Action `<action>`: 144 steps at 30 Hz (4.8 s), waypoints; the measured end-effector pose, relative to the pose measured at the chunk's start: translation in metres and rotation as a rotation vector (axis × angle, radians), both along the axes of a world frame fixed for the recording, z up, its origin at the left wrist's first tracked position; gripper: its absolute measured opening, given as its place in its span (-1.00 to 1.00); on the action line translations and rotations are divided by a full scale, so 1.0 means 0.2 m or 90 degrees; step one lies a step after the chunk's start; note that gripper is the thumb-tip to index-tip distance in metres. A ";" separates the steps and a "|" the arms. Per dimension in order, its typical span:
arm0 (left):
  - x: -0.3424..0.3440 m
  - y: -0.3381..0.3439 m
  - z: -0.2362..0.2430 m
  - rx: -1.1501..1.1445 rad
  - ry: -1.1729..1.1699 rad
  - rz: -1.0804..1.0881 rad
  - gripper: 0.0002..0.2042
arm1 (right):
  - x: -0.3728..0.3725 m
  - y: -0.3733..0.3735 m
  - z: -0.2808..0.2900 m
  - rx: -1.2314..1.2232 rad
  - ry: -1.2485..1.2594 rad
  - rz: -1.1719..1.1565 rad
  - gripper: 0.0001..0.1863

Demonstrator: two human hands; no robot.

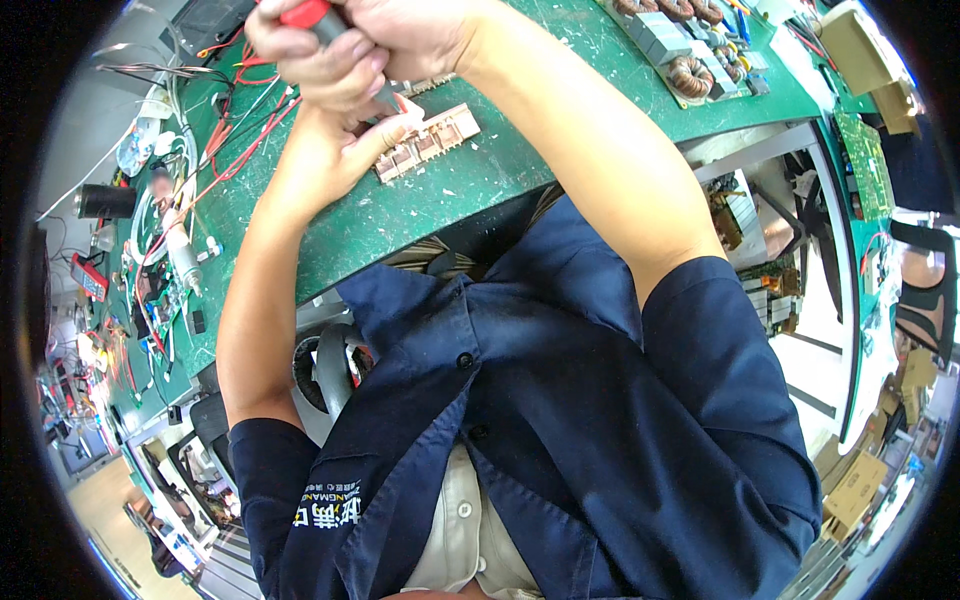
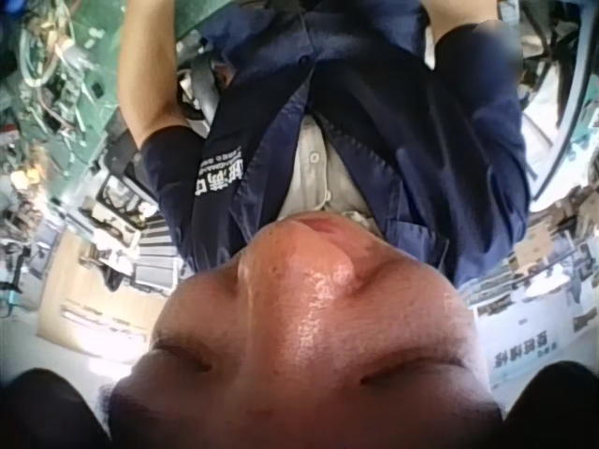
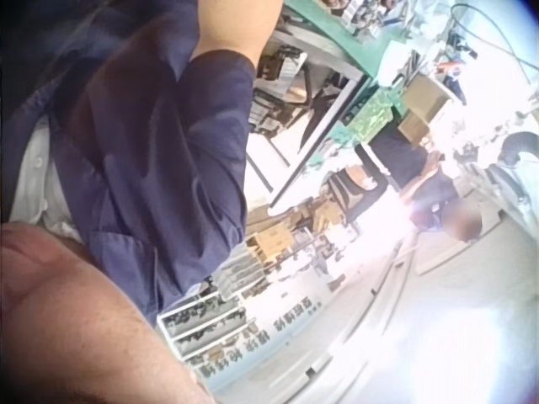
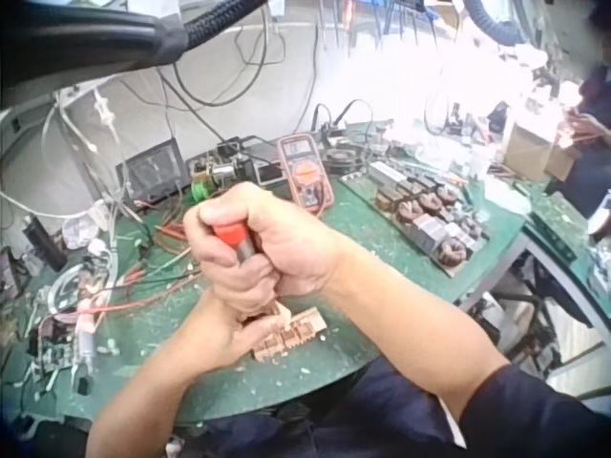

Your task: The person uses a screwdriver to remove screws from a small white electronic component on a green workbench, then places the component aside. They pick up a larger green circuit board, inspect it, and set it down. Finally, they pick up a small black component and examine it closely.

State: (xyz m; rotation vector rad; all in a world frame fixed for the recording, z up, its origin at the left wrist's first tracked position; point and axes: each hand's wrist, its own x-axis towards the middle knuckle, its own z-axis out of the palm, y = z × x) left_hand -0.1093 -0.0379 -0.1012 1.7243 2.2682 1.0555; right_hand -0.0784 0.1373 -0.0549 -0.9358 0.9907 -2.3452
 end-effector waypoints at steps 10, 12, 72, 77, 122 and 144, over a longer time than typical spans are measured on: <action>-0.04 0.03 -0.08 -0.063 0.030 0.001 -0.76 | 0.17 0.01 0.00 0.128 0.050 -0.377 -0.56; -0.05 0.04 -0.10 -0.040 0.013 -0.018 -0.75 | 0.18 0.02 -0.01 0.101 0.049 -0.313 -0.56; 0.01 0.07 0.13 0.331 -0.433 0.004 -0.84 | 0.21 0.21 0.08 -0.413 -0.280 -0.547 -0.62; -0.01 0.06 0.15 0.423 -0.522 -0.018 -0.84 | 0.17 0.12 -0.07 -0.387 -0.305 -0.662 -0.58; -0.04 -0.14 0.25 0.362 -0.276 -0.109 -0.52 | 0.55 -0.15 -0.19 0.146 -0.089 -0.479 -0.58; 0.00 0.02 0.09 0.045 -0.087 -0.088 -0.83 | 0.33 0.10 0.21 0.012 0.050 -0.477 -0.71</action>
